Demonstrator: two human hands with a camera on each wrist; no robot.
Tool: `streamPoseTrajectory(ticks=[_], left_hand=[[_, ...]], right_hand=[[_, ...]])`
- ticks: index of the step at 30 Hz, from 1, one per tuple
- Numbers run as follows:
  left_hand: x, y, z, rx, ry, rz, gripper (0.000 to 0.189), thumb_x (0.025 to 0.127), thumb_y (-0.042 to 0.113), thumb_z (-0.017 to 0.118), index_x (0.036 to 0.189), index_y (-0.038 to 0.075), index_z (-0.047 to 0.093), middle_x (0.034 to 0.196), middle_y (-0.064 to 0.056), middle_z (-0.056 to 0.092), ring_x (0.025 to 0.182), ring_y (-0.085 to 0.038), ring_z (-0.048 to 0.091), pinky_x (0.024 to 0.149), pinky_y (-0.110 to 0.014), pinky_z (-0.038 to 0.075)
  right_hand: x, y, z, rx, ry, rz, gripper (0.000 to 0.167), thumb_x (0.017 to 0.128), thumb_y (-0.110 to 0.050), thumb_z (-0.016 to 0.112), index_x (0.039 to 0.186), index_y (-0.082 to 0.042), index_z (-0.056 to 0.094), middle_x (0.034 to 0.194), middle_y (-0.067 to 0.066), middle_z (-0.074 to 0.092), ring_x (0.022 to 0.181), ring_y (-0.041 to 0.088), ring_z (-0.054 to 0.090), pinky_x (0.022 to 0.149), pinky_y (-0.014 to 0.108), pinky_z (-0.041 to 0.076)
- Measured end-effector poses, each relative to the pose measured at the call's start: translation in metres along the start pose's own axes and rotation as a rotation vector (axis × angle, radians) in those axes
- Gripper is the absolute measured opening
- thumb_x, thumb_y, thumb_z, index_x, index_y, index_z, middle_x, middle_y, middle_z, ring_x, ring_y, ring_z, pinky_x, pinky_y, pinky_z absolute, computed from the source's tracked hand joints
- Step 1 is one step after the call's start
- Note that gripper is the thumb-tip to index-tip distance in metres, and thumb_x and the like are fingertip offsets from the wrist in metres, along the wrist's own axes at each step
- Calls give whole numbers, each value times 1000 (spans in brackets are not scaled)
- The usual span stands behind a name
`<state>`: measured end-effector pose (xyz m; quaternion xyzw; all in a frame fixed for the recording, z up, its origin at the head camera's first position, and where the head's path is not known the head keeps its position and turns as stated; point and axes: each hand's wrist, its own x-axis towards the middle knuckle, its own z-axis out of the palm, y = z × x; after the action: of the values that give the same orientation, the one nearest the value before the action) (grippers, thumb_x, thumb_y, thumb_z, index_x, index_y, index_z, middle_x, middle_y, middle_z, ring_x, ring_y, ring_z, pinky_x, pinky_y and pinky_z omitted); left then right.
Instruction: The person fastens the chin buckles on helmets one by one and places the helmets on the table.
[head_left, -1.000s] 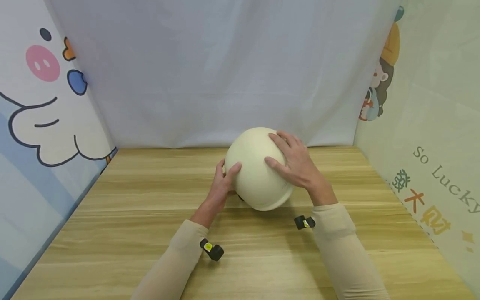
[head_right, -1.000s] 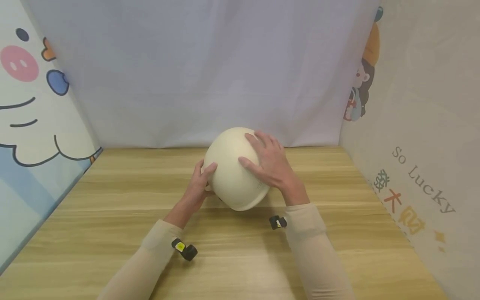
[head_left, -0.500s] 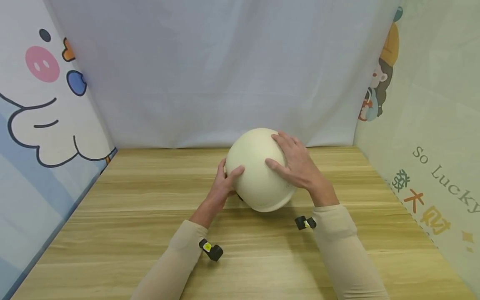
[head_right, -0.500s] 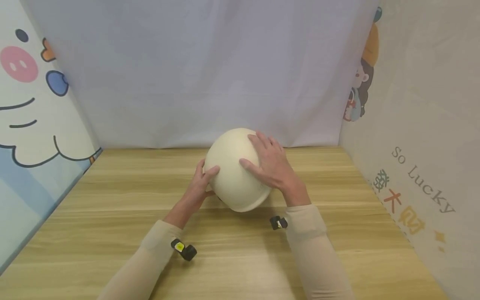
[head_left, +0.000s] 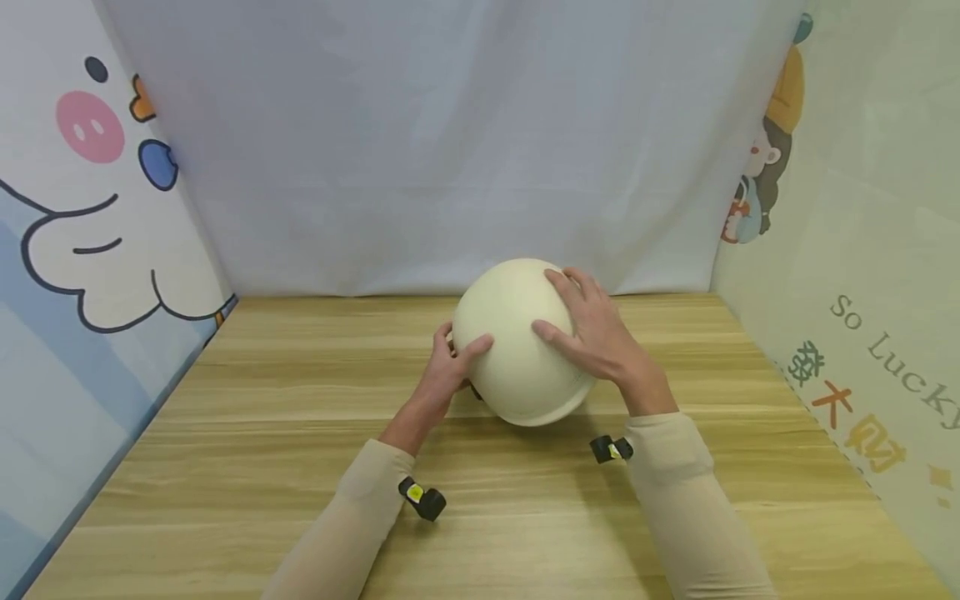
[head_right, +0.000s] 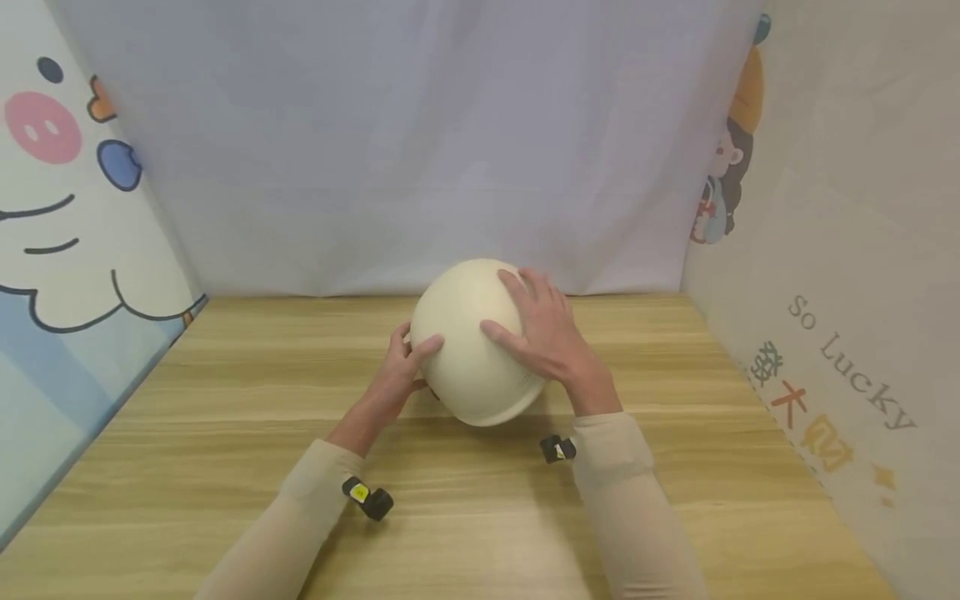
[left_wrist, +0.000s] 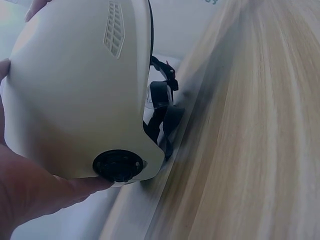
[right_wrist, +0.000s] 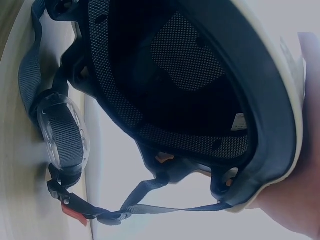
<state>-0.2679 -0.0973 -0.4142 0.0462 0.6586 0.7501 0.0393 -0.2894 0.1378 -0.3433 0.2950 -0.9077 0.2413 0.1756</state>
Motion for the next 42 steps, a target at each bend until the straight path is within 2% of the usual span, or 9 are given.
streamPoseTrajectory(ticks=[5, 10, 16, 19, 22, 25, 30, 37, 42], left_hand=[[3, -1, -1, 27, -24, 27, 94, 77, 48, 71, 144, 22, 12, 136, -15, 32, 115, -31, 48, 91, -47, 41], [3, -3, -4, 62, -50, 30, 90, 79, 46, 70, 145, 29, 11, 132, -16, 38, 114, -30, 49, 92, -46, 41], [3, 1, -7, 119, -58, -8, 95, 81, 43, 70, 148, 29, 4, 136, -18, 35, 118, -30, 45, 94, -46, 38], [-1, 9, -5, 138, -71, -17, 97, 83, 39, 69, 149, 24, 0, 139, -20, 32, 120, -32, 43, 94, -48, 39], [-8, 19, -2, 149, -80, -13, 95, 84, 37, 67, 149, 21, -1, 140, -21, 31, 121, -32, 43, 93, -47, 40], [-14, 27, 2, 158, -79, -5, 94, 85, 36, 66, 149, 19, -1, 140, -22, 29, 122, -32, 42, 93, -47, 39], [-16, 28, 4, 177, -84, -5, 95, 85, 37, 66, 149, 17, -1, 142, -22, 26, 123, -33, 40, 93, -48, 39], [-17, 24, 4, 166, -92, -23, 97, 84, 38, 68, 149, 23, -2, 146, -18, 21, 125, -33, 37, 91, -49, 40], [-17, 22, 3, 140, -78, -41, 96, 83, 35, 69, 149, 26, 0, 146, -18, 20, 125, -35, 36, 92, -52, 39]], right_hand=[[0, 2, -3, 34, -24, 57, 75, 85, -59, 51, 148, -25, 26, 153, 14, 10, 135, 42, 8, 97, 68, 14], [-2, 5, -1, 70, -37, 89, 77, 84, -59, 54, 148, -30, 24, 154, 9, 8, 136, 41, 4, 96, 69, 12], [-2, 7, 3, 66, -39, 142, 95, 83, -63, 54, 151, -19, 5, 154, 10, 4, 138, 33, 1, 99, 67, 9], [-2, 7, 4, 74, -43, 181, 98, 82, -64, 53, 150, -15, 4, 154, 11, 3, 138, 33, -1, 96, 70, 10], [-1, 6, 3, 76, -43, 177, 94, 82, -64, 54, 149, -14, 12, 152, 10, 12, 136, 37, 4, 97, 69, 12], [0, 6, 1, 86, -43, 152, 90, 82, -63, 55, 147, -12, 17, 146, 10, 24, 131, 37, 20, 97, 62, 24], [-2, 9, 0, 128, -59, 158, 89, 82, -62, 56, 147, -15, 18, 141, 8, 31, 123, 34, 32, 87, 57, 39], [-9, 16, 3, 241, -67, 171, 81, 87, -56, 53, 150, -22, 15, 147, 9, 26, 128, 35, 28, 87, 59, 38], [-14, 27, 7, 274, -38, 147, 65, 95, -49, 43, 150, -21, 20, 151, 5, 23, 135, 27, 21, 101, 53, 26]])
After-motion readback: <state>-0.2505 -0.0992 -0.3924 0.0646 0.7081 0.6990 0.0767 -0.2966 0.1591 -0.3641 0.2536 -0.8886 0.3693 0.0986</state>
